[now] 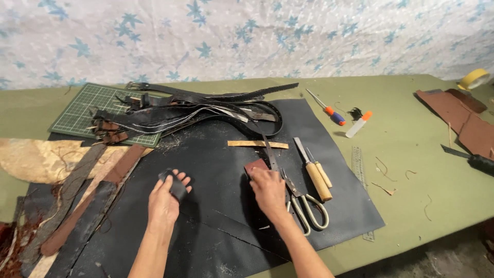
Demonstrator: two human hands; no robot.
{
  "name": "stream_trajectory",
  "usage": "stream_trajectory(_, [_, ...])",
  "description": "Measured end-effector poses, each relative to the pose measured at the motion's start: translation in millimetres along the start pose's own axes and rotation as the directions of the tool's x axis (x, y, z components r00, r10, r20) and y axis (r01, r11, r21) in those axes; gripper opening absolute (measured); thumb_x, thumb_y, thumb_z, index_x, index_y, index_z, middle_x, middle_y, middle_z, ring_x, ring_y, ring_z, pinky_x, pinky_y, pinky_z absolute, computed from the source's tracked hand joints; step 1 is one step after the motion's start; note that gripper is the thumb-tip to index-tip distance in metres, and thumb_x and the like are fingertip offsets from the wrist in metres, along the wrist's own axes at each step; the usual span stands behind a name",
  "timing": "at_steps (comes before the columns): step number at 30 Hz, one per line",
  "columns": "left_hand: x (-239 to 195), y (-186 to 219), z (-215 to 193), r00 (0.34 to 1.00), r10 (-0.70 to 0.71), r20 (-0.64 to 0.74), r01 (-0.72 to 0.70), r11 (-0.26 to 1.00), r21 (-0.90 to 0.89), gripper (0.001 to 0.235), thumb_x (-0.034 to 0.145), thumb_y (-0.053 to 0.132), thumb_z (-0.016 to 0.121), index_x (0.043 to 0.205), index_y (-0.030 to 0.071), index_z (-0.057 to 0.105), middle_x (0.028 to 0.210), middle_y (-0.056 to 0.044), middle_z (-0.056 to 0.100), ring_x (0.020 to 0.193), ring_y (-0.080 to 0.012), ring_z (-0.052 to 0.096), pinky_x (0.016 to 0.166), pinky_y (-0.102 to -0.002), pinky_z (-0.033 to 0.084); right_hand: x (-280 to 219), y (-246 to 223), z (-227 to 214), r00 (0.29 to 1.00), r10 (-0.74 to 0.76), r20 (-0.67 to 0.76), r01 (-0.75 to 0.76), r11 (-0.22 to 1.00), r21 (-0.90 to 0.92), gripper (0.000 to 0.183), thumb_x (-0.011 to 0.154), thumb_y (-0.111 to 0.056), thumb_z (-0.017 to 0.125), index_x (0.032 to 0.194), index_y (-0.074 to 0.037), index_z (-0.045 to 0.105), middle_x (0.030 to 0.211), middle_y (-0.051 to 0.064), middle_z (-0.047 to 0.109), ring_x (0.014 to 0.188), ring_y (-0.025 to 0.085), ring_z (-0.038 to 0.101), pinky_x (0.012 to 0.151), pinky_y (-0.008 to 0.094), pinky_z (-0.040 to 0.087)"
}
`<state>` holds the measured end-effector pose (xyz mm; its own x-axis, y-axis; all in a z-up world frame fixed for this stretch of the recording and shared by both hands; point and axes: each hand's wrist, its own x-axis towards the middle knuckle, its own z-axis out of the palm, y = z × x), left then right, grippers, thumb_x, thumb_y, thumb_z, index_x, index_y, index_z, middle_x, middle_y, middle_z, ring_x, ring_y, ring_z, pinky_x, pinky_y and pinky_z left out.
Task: Sanding the edges of leather strips to smooth them out using sandpaper and trimming excess with scissors.
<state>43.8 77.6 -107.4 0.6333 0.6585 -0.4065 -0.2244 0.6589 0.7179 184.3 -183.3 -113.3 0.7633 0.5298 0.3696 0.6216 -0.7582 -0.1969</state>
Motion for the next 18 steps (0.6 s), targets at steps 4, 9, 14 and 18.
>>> stream_trajectory(4, [-40.7,36.0,38.0,0.996,0.084,0.026,-0.085,0.994,0.073,0.028,0.104,0.01,0.058,0.127,-0.002,0.067,0.117,-0.027,0.071,0.102,-0.0372,0.073,0.088,-0.055,0.061,18.2,15.6,-4.3,0.995,0.082,-0.064,-0.081,0.997,0.01,0.064,0.081,-0.034,0.083,0.139,-0.027,0.058,0.136,0.001,0.057,0.118,0.032,0.056,0.08,0.049,0.059])
stream_trajectory(9, [-76.7,63.5,71.9,0.959,0.253,0.131,-0.282,0.91,0.303,0.02,0.1,0.009,0.066,0.112,-0.004,0.075,0.094,-0.027,0.076,0.079,-0.035,0.077,0.073,-0.046,0.066,36.2,19.4,-24.5,0.916,0.184,0.357,-0.165,0.983,-0.085,0.08,0.087,-0.058,0.073,0.149,-0.013,0.051,0.162,0.005,0.033,0.152,0.042,0.017,0.115,0.059,0.033])
stream_trajectory(14, [-88.9,66.5,87.8,0.922,0.326,0.207,-0.384,0.835,0.395,0.021,0.102,0.015,0.065,0.096,-0.002,0.075,0.083,-0.024,0.077,0.064,-0.0282,0.077,0.06,-0.038,0.066,45.0,18.9,-19.2,0.921,0.156,0.356,-0.187,0.981,0.053,0.077,0.081,-0.041,0.084,0.14,-0.007,0.049,0.155,0.009,0.039,0.152,0.043,0.019,0.117,0.06,0.032])
stream_trajectory(18, [-97.4,67.3,95.8,0.894,0.331,0.301,-0.44,0.771,0.46,0.028,0.103,0.021,0.064,0.086,0.0,0.073,0.076,-0.021,0.078,0.057,-0.0248,0.076,0.052,-0.034,0.065,38.4,0.2,-36.3,0.927,0.189,0.325,-0.266,0.941,0.21,0.074,0.076,-0.025,0.091,0.129,-0.016,0.039,0.133,0.015,0.058,0.138,0.037,0.049,0.111,0.048,0.043])
